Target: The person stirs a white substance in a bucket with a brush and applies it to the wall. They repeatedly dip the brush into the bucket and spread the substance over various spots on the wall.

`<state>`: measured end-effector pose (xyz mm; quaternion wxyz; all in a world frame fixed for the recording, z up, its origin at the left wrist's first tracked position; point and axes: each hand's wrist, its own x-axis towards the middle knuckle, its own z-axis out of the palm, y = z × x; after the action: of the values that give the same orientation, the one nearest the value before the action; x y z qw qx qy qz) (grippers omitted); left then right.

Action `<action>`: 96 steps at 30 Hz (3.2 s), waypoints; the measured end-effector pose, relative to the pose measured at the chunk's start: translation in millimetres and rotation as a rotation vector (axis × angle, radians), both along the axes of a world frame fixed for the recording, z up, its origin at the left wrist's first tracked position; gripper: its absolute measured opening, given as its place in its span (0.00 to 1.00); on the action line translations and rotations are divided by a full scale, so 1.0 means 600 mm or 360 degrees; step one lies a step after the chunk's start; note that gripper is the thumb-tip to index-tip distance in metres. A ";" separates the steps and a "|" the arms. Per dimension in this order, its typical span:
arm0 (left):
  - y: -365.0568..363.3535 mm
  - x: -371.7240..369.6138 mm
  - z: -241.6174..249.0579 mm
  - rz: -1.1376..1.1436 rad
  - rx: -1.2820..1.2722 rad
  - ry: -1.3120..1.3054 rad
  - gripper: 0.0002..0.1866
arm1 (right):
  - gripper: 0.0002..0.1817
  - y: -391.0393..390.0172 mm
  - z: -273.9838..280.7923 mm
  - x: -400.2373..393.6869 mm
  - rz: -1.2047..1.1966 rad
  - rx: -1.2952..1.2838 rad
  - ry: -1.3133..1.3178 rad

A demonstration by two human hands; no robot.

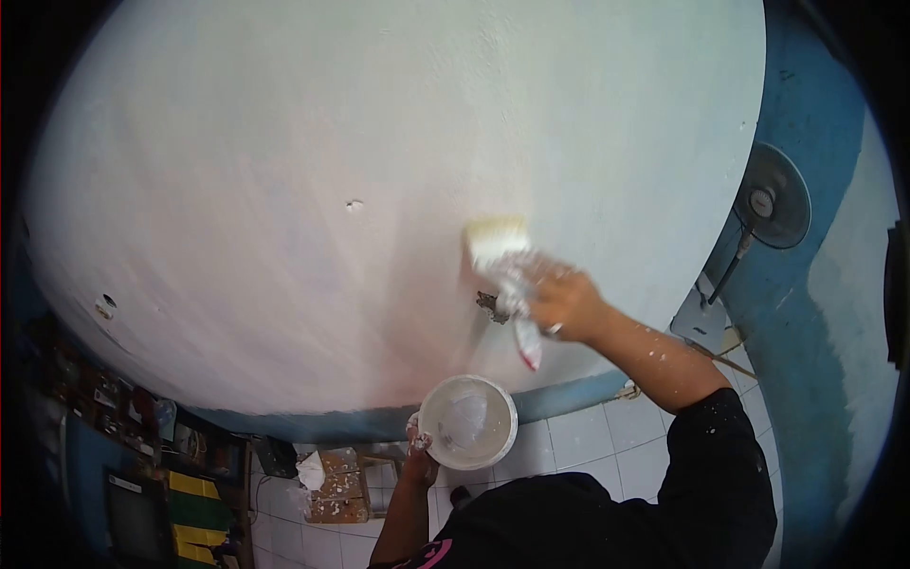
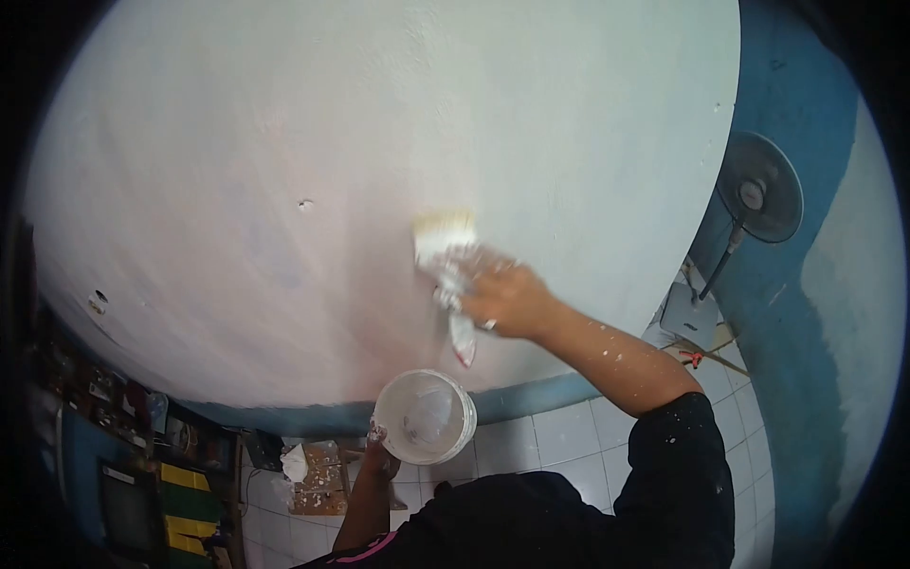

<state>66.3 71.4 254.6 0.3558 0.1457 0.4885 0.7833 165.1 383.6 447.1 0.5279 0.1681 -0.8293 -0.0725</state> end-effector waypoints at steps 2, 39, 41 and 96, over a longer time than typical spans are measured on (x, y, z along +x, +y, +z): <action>-0.012 -0.001 0.010 -0.0043 0.0038 0.0015 0.38 | 0.11 -0.022 -0.009 0.007 0.0055 -0.0039 -0.0284; -0.131 -0.145 -0.035 -0.0341 0.0101 -0.0052 0.32 | 0.14 -0.183 0.114 0.108 -0.0597 -0.0785 -0.0642; -0.123 -0.153 -0.036 -0.0351 0.0119 -0.0084 0.32 | 0.13 -0.129 0.167 0.096 -0.0221 -0.0425 0.0208; -0.049 -0.033 -0.029 -0.0013 -0.0199 -0.0366 0.40 | 0.10 0.007 -0.462 -0.038 0.0150 -0.3455 0.1095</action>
<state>46.5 41.8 237.1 0.4210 0.0343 0.4917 0.7615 142.5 387.9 169.9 0.5962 -0.3752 -0.2583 0.6610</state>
